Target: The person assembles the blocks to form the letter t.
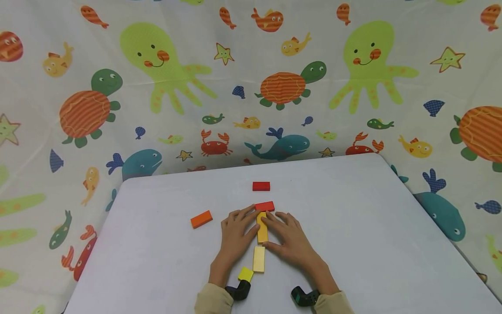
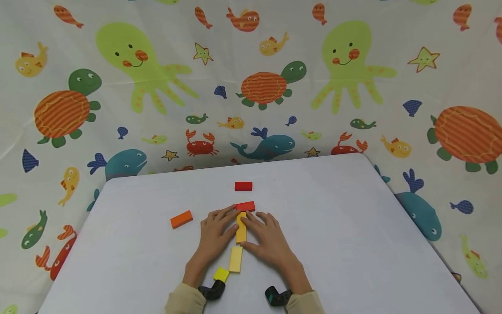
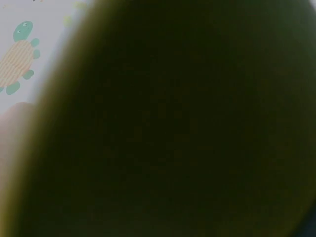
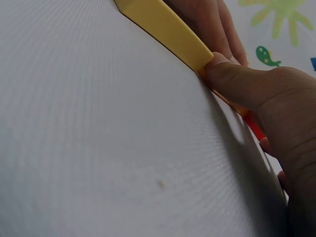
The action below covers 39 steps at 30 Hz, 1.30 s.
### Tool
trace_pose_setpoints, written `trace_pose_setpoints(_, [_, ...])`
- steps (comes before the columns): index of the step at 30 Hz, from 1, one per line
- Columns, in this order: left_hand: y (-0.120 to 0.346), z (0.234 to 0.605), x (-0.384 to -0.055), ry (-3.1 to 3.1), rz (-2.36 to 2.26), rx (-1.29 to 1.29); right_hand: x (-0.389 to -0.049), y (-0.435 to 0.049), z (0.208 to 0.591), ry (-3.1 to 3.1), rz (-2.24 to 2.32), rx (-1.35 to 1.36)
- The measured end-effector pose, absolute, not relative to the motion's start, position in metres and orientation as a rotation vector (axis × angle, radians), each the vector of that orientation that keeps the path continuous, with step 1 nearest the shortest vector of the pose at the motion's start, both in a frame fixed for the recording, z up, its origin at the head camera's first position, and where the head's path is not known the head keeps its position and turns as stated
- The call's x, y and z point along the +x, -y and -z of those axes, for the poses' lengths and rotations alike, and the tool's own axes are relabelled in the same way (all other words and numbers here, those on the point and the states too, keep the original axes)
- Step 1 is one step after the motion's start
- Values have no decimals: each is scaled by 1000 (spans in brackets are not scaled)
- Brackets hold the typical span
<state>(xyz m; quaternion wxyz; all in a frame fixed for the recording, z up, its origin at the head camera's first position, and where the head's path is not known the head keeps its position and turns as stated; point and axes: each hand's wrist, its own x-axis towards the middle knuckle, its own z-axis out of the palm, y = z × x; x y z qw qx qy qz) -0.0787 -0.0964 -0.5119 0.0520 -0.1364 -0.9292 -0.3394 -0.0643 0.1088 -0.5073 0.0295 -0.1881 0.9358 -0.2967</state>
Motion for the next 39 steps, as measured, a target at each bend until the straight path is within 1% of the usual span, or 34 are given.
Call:
trace_pose_setpoints(15, [96, 513, -80, 2849, 996, -434, -64, -108, 509, -2881, 981, -518])
trace_pose_setpoints(25, [95, 514, -82, 2855, 1008, -436, -67, -110, 508, -2880, 1019, -534])
trace_pose_setpoints(29, [95, 514, -82, 2846, 1019, -433, -70, -108, 504, -2904, 1137, -478])
trace_pose_setpoints(33, [94, 514, -82, 2834, 1031, -432, -77, -105, 500, -2945, 1379, -353])
trace_pose_setpoints(39, [94, 516, -82, 2837, 1014, -437, -90, -96, 500, -2902, 1583, -286])
